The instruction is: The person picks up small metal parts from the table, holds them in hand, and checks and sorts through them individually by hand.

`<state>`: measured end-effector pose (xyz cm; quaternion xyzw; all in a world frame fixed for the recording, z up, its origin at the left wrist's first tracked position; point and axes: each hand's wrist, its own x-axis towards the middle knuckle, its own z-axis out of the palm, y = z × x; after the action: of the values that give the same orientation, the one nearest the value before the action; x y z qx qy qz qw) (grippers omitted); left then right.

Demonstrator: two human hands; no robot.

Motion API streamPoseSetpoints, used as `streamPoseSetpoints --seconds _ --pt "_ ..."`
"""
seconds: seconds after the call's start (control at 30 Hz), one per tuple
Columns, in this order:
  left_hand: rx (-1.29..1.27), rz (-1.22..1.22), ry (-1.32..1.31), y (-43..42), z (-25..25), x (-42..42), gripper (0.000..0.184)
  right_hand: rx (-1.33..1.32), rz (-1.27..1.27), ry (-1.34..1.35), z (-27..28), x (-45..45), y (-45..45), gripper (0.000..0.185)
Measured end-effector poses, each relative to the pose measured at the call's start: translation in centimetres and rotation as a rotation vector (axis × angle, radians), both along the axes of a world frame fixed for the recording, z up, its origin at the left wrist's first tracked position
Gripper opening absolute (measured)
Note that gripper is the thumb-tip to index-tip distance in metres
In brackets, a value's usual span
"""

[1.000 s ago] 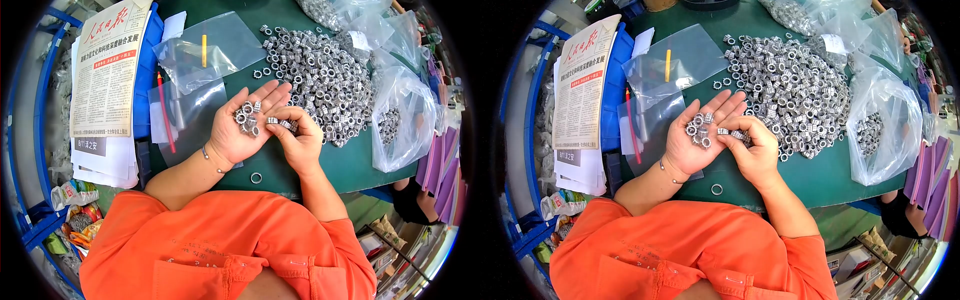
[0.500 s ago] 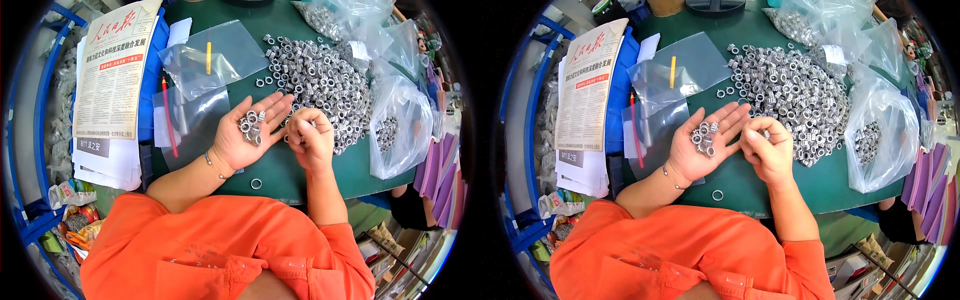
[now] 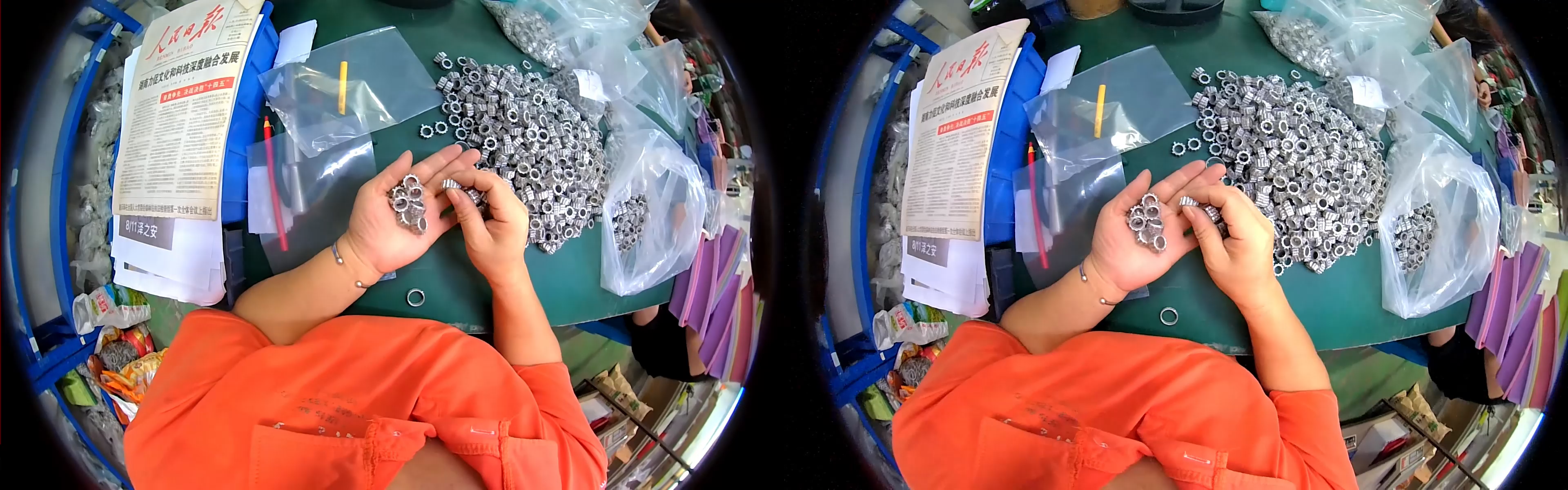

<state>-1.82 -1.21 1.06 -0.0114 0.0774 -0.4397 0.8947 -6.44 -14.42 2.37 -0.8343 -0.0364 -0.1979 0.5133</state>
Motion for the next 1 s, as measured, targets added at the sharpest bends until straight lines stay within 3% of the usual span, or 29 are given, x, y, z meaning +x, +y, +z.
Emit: streamPoseSetpoints --seconds 0.13,0.3,0.4,0.5,0.57,0.63,0.7,0.77,0.83,0.9,0.97,1.0 --pt "-0.012 -0.003 0.013 0.0 0.2 0.0 0.056 -0.186 -0.056 -0.106 -0.5 0.1 0.3 0.02" --pt "-0.006 -0.046 0.035 -0.3 0.4 -0.4 0.056 -0.139 -0.161 -0.125 -1.6 0.1 0.5 0.03" --pt "-0.014 -0.067 0.079 -0.2 0.1 -0.5 0.055 0.037 -0.047 -0.222 -2.4 0.3 0.4 0.025" --pt "0.009 -0.087 0.044 0.0 0.1 -0.4 0.052 0.357 0.022 -0.132 -1.6 0.0 0.5 0.019" --pt "-0.053 -0.089 0.061 0.0 -0.1 -0.4 0.052 0.658 -0.105 0.02 -1.3 -0.5 0.9 0.019" --pt "-0.041 -0.074 0.082 -0.1 0.3 -0.4 0.052 0.851 0.025 -0.037 -1.5 -0.4 0.2 0.015" --pt "-0.029 -0.06 0.105 -0.2 0.5 -0.3 0.052 0.89 -0.002 -0.047 -1.3 -0.5 -0.5 0.014" --pt "-0.024 -0.046 0.093 -0.2 0.5 -0.2 0.051 0.855 -0.006 -0.02 -1.4 -0.6 -1.3 0.013" --pt "-0.018 -0.035 0.099 -0.1 0.2 -0.1 0.051 -0.163 0.039 -0.133 -1.3 0.0 -1.7 0.018" --pt "-0.009 -0.02 0.098 0.0 -0.2 0.1 0.05 -0.161 0.057 -0.025 -0.4 0.0 -0.2 0.021" --pt "-0.001 0.0 0.073 0.0 -0.3 0.1 0.05 -0.175 0.078 -0.09 -1.4 0.3 -0.9 0.018" --pt "0.001 0.006 0.07 0.0 -0.2 0.2 0.05 -0.039 0.068 -0.028 -1.6 0.2 -1.2 0.017"
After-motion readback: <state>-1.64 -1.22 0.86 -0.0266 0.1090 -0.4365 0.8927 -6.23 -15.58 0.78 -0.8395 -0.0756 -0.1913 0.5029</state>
